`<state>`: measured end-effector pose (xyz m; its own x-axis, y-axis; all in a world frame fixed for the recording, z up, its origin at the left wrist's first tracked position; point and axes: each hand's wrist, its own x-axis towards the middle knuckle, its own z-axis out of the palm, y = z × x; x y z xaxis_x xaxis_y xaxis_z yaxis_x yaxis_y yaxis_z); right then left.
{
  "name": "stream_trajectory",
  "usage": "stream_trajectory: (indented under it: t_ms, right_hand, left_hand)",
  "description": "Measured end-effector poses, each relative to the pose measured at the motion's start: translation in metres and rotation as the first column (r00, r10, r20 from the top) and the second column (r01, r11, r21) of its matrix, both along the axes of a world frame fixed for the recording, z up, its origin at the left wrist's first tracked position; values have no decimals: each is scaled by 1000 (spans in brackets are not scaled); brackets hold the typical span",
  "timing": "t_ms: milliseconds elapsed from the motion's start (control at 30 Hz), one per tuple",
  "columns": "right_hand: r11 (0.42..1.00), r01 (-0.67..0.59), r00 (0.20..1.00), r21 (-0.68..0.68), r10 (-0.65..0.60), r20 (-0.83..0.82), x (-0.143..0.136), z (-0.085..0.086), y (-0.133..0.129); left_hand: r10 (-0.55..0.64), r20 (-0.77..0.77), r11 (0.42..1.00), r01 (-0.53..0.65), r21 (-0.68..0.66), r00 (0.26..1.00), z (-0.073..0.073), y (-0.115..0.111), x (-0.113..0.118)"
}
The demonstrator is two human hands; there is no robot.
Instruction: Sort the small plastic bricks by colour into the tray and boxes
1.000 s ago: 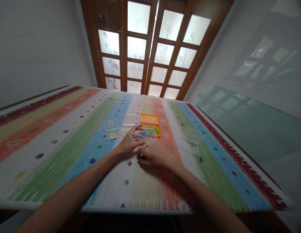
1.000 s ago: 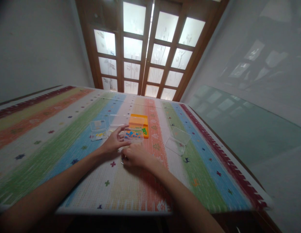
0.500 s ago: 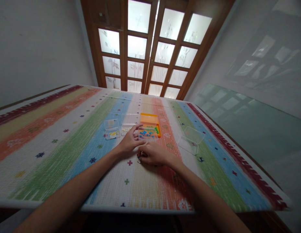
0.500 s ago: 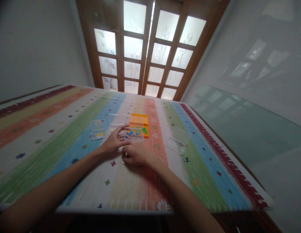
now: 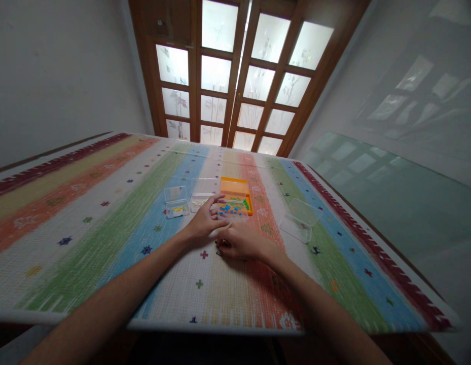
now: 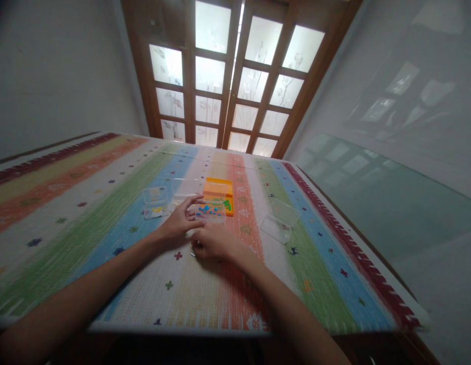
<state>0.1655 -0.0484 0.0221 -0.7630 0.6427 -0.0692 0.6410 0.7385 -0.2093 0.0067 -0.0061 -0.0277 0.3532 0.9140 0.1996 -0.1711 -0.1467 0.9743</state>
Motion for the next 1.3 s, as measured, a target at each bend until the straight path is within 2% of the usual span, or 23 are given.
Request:
stream_trajectory:
  t_ms: [600,833,1033,1200,1300]
  right_hand:
    - [999,16,999,31,-17,35,-1,7,2]
    - [999,33,995,-3,-32,96,-4,0,1]
    - [999,14,993,50,-20,116,-5,-7,0]
    - [998,-39,995,55,34,96,-2,-2,-1]
    - [997,-25,994,78,16,112,-2,1,-3]
  left_hand:
    - [-8,8,1000,8,5,1000,-1,2,0]
    - [-1,8,1000,1,-1,1000,0,1,0]
    - [-10,9,1000,10,27,1000,-1,2,1]
    - [-5,7,1000,5,30,1000,-1,2,1]
    - [-7,4,1000,7,23,1000,-1,3,0]
